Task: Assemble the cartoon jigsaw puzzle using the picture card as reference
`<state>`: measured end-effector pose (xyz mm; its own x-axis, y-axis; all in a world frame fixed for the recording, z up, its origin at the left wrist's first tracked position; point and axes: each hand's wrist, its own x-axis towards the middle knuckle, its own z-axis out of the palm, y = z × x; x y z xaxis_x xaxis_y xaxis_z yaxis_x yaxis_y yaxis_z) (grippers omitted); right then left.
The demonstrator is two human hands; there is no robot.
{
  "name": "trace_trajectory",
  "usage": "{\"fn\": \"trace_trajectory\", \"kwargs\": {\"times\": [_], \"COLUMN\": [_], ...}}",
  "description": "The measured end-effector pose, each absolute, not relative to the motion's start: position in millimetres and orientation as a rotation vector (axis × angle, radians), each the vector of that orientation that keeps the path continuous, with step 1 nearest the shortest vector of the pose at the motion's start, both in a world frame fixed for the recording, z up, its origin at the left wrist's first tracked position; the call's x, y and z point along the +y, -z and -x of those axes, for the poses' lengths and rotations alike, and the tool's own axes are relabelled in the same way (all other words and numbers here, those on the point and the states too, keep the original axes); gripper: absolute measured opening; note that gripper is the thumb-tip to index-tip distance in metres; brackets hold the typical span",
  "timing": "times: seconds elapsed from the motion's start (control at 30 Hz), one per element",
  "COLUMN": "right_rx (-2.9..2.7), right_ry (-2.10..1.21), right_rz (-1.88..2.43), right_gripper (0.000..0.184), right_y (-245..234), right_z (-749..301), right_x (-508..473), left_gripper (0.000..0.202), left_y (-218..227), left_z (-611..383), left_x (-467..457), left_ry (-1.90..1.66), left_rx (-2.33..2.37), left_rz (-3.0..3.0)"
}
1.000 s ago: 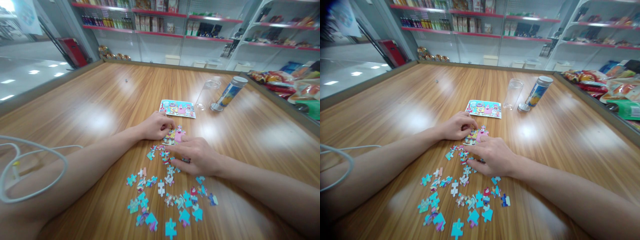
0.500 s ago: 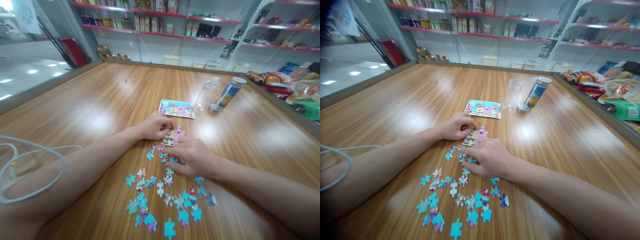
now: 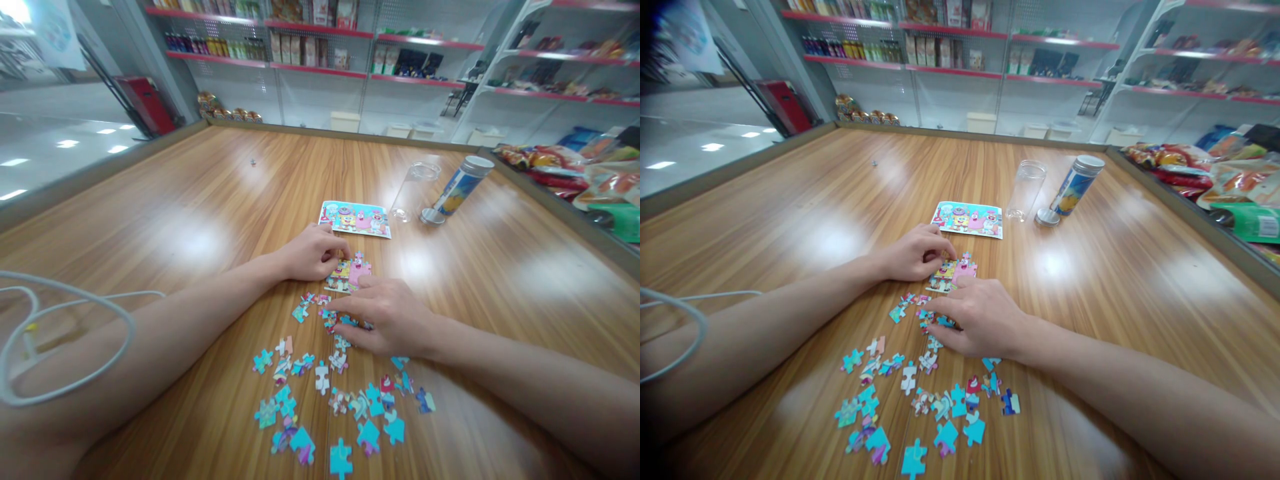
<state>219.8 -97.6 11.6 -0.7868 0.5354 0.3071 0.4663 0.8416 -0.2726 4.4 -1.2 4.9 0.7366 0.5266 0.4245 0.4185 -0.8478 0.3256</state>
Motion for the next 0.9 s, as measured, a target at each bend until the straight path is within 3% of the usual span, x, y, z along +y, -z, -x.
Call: {"fn": "trace_trajectory", "kwargs": {"times": [0.9], "right_rx": [-2.649], "right_ry": [-0.361], "right_rz": [0.738], "right_gripper": [0.028], "right_y": [-13.2], "right_z": [-219.4], "right_x": [-98.5], "left_gripper": [0.028], "left_y": [-4.7], "left_z": [-4.5], "left_x": [-1.4], "left_ry": [-0.755], "left_rx": [0.757], "left_rz": [-2.729]}}
